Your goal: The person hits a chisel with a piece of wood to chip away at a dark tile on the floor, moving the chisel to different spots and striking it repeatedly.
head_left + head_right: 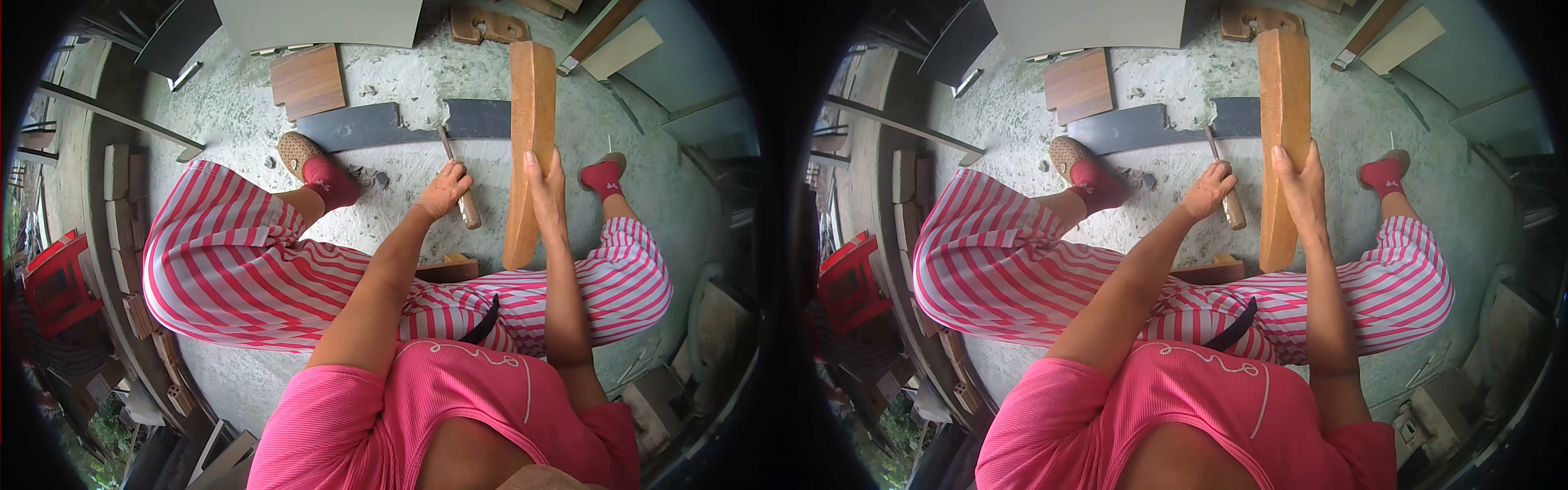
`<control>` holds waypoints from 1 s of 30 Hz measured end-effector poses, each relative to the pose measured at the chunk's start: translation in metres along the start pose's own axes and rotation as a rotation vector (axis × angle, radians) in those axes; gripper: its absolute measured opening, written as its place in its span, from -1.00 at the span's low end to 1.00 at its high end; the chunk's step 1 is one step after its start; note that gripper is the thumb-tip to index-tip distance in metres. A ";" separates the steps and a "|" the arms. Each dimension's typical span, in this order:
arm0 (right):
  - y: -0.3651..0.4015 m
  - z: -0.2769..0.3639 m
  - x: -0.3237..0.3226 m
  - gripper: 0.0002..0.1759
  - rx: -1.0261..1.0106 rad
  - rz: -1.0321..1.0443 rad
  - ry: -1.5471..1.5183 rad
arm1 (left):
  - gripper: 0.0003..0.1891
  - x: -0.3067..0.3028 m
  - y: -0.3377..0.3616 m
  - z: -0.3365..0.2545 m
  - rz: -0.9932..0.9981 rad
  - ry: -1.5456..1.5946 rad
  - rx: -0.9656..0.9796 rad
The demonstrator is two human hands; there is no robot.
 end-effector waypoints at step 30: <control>0.001 0.003 -0.027 -0.33 0.040 -0.155 0.037 | -0.65 -0.038 -0.088 -0.028 -0.443 0.287 -0.308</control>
Point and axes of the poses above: each hand's wrist, its own y-axis away from the middle knuckle, its own x-axis out of the palm, z = x × y, the point moved 2 cm from there along -y, towards the middle knuckle, and after that the axes turned 6 degrees about y, right-handed, at the moved point
